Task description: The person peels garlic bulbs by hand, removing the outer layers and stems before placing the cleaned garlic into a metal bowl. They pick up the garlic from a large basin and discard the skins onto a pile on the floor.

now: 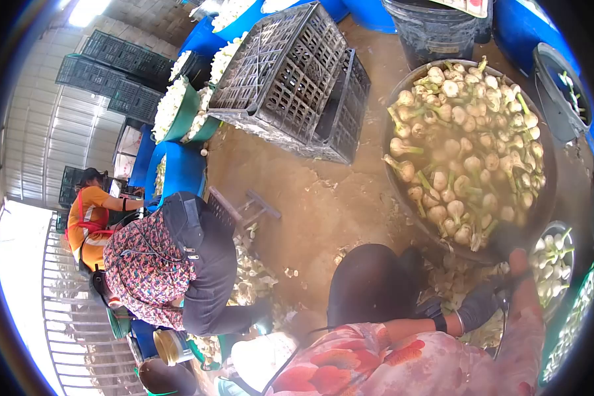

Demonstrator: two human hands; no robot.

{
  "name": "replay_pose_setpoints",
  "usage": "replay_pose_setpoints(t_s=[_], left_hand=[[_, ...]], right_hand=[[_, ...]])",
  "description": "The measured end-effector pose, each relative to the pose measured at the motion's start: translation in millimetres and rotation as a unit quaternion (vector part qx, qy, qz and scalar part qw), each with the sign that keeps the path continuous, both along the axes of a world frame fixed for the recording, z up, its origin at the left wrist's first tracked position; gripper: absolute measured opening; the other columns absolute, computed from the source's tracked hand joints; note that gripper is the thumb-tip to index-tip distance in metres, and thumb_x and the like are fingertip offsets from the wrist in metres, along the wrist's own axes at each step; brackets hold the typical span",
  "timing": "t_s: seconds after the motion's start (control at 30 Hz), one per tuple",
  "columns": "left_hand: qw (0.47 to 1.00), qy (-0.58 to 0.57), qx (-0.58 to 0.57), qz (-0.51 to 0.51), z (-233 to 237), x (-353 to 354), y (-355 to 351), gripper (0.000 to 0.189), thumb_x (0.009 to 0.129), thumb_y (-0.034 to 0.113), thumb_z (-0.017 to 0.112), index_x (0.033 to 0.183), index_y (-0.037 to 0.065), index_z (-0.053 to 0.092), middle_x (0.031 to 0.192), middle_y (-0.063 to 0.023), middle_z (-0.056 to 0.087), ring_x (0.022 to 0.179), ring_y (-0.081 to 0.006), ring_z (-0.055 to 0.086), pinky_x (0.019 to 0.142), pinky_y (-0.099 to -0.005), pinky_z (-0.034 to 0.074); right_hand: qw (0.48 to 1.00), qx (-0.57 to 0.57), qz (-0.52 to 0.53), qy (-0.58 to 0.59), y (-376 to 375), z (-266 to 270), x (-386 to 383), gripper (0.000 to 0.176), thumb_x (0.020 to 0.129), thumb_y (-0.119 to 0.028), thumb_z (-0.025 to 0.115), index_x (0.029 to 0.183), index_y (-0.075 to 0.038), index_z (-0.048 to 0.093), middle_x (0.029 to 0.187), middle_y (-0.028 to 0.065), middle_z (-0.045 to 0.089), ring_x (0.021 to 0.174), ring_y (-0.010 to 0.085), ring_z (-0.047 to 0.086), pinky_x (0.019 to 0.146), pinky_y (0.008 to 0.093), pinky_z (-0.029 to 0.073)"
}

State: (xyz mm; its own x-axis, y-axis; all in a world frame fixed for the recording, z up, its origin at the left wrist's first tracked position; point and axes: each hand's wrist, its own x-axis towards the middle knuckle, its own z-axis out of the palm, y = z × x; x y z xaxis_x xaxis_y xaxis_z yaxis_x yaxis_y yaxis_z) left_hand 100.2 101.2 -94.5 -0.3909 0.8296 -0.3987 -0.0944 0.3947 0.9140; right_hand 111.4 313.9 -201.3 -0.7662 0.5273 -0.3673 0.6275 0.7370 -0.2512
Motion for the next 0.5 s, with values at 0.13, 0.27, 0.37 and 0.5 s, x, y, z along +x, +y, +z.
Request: replay_pose_setpoints(t_s=[0.13,0.27,0.37,0.5], left_hand=[[0.984,0.168,0.006,-0.05,-44,1,-9,0.055,0.095,0.018,0.054,0.143,-0.003,0.037,0.14,-0.0256,0.047,0.134,-0.0349,0.043,0.111,-0.0364,0.032],[0.977,0.081,0.196,-0.009,-19,-36,-10,0.057,0.098,0.018,0.055,0.147,-0.001,0.033,0.143,-0.016,0.044,0.134,-0.0258,0.041,0.113,-0.0342,0.03],[0.952,-0.245,0.173,-0.06,31,-33,-9,0.054,0.097,0.015,0.058,0.146,0.006,0.038,0.136,-0.0092,0.05,0.12,-0.0179,0.052,0.098,-0.0305,0.047],[0.909,-0.369,0.184,-0.053,19,-20,-19,0.054,0.095,0.009,0.057,0.145,0.01,0.036,0.132,-0.0121,0.053,0.115,-0.0299,0.058,0.097,-0.0461,0.051]], right_hand=[[0.98,-0.021,-0.075,0.185,-16,26,46,0.034,0.095,-0.033,0.053,0.103,-0.003,0.067,0.088,0.0166,0.066,0.079,0.0252,0.061,0.075,0.0363,0.049],[0.939,-0.094,-0.158,0.289,-62,48,96,0.031,0.094,-0.029,0.062,0.116,-0.008,0.064,0.099,0.0071,0.068,0.09,0.0195,0.062,0.081,0.0339,0.049],[0.904,-0.122,-0.233,0.337,-115,106,88,0.024,0.096,-0.027,0.057,0.111,-0.01,0.065,0.097,0.0098,0.068,0.089,0.0205,0.064,0.083,0.0342,0.05],[0.886,-0.142,-0.254,0.362,-131,97,98,0.023,0.097,-0.023,0.053,0.108,-0.007,0.065,0.096,0.0153,0.067,0.088,0.0252,0.066,0.08,0.0368,0.052]])
